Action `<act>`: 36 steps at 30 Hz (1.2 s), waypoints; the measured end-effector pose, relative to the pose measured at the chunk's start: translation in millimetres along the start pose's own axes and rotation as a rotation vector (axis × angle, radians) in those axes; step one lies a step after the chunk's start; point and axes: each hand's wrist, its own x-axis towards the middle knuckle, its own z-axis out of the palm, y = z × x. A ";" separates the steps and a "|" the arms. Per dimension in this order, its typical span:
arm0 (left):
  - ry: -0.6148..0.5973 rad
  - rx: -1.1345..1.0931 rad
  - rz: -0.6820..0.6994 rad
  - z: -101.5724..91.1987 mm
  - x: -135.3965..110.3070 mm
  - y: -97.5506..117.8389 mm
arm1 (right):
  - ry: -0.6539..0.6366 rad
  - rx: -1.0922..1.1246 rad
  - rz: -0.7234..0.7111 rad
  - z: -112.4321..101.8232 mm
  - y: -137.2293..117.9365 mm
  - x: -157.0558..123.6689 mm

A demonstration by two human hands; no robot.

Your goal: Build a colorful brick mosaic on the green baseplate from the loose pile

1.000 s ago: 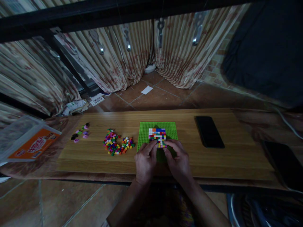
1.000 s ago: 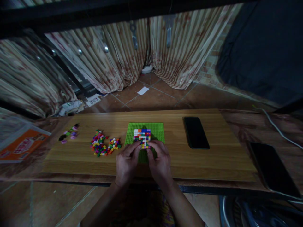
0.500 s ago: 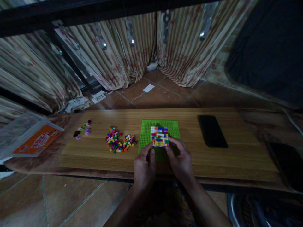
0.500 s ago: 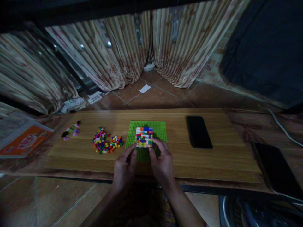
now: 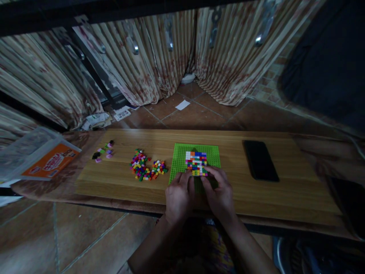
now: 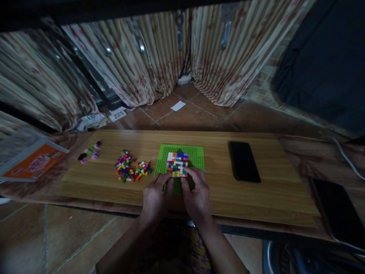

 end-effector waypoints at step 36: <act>-0.040 -0.370 -0.268 -15.8 31.4 4.3 | 0.029 0.084 0.055 2.1 0.9 -0.9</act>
